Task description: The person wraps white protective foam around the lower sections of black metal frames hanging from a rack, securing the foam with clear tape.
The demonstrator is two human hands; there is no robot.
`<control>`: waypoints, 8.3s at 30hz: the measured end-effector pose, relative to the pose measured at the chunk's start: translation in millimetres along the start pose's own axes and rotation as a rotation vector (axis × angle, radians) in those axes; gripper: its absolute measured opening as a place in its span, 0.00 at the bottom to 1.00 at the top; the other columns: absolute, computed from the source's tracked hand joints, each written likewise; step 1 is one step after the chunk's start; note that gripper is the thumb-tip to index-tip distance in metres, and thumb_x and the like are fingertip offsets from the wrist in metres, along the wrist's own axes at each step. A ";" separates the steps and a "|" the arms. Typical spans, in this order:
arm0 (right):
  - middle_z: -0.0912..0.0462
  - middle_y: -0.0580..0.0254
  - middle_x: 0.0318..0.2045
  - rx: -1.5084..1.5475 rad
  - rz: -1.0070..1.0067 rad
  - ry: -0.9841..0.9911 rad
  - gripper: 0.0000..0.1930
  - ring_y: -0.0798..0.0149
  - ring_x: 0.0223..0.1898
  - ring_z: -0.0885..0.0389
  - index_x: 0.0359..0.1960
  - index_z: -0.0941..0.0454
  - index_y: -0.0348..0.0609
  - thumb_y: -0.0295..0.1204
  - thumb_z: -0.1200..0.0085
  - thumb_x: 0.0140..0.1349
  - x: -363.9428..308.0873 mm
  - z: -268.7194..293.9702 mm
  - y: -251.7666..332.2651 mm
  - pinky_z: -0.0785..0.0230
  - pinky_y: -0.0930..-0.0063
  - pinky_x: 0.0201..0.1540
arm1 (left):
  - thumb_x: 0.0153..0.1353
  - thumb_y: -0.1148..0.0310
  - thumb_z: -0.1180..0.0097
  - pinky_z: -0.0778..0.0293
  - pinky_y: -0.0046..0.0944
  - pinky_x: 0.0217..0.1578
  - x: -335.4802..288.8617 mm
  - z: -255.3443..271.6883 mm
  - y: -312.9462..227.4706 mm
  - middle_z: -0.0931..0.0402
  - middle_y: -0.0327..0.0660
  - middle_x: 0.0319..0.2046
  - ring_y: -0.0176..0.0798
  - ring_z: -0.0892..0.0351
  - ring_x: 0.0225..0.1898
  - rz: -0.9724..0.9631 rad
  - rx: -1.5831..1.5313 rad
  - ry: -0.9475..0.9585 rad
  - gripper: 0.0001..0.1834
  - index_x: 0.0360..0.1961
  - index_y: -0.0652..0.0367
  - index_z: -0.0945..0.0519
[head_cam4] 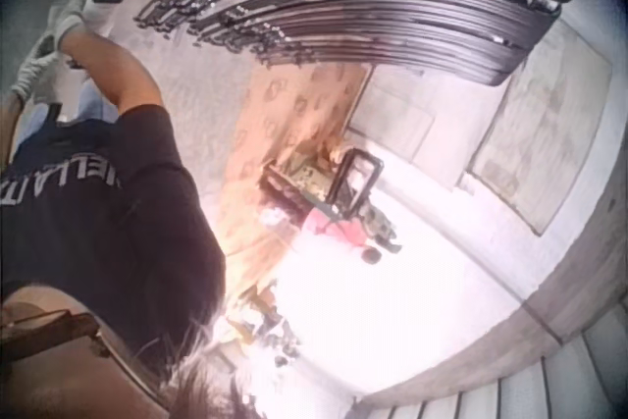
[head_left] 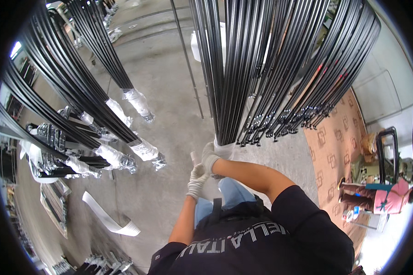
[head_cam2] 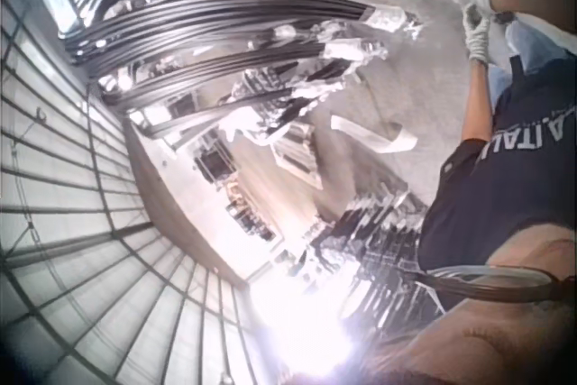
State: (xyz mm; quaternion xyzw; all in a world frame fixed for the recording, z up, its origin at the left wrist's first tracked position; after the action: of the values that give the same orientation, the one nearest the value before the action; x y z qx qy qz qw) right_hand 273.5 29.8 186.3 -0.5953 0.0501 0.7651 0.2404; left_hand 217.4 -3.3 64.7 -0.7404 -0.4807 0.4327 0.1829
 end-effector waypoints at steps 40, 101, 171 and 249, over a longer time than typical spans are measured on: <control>0.23 0.57 0.32 2.237 0.208 -0.843 0.12 0.65 0.36 0.26 0.34 0.27 0.34 0.31 0.55 0.54 -132.1 -26.4 -70.6 0.35 0.72 0.41 | 0.50 0.67 0.47 0.29 0.39 0.35 69.0 -95.0 -0.4 0.27 0.40 0.33 0.37 0.26 0.32 0.388 -0.231 -0.169 0.17 0.42 0.56 0.31; 0.27 0.55 0.40 3.552 1.030 -1.462 0.24 0.59 0.41 0.28 0.48 0.36 0.38 0.36 0.48 0.50 -63.3 -197.4 -64.2 0.36 0.65 0.47 | 0.47 0.72 0.42 0.38 0.37 0.47 29.4 -229.8 27.6 0.32 0.38 0.41 0.34 0.34 0.45 0.586 0.662 1.007 0.25 0.47 0.55 0.36; 0.28 0.68 0.36 3.492 0.176 -1.809 0.18 0.69 0.36 0.28 0.41 0.34 0.46 0.23 0.45 0.47 -33.5 -210.5 -51.6 0.32 0.76 0.40 | 0.53 0.76 0.52 0.33 0.30 0.39 82.3 -220.3 14.6 0.29 0.39 0.35 0.31 0.30 0.36 0.411 0.482 0.742 0.12 0.41 0.59 0.32; 0.25 0.62 0.27 3.613 0.247 -1.400 0.17 0.65 0.27 0.26 0.37 0.33 0.42 0.28 0.43 0.45 -32.6 -169.5 -62.8 0.30 0.72 0.31 | 0.59 0.69 0.60 0.44 0.25 0.12 121.0 -199.9 3.3 0.40 0.30 0.12 0.23 0.44 0.11 -0.060 0.946 0.727 0.04 0.29 0.55 0.33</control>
State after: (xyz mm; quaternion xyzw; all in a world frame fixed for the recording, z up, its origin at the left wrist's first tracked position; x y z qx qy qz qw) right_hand 456.4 13.5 181.4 -0.6842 -0.6001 0.1062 -0.4007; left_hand 402.3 129.5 117.8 -0.6653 -0.1633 0.3134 0.6577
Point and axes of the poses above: each hand's wrist, its own x-axis towards the middle knuckle, its own z-axis out of the back of the hand, y = z × x, the point moved 10 cm from there along x, towards the middle knuckle
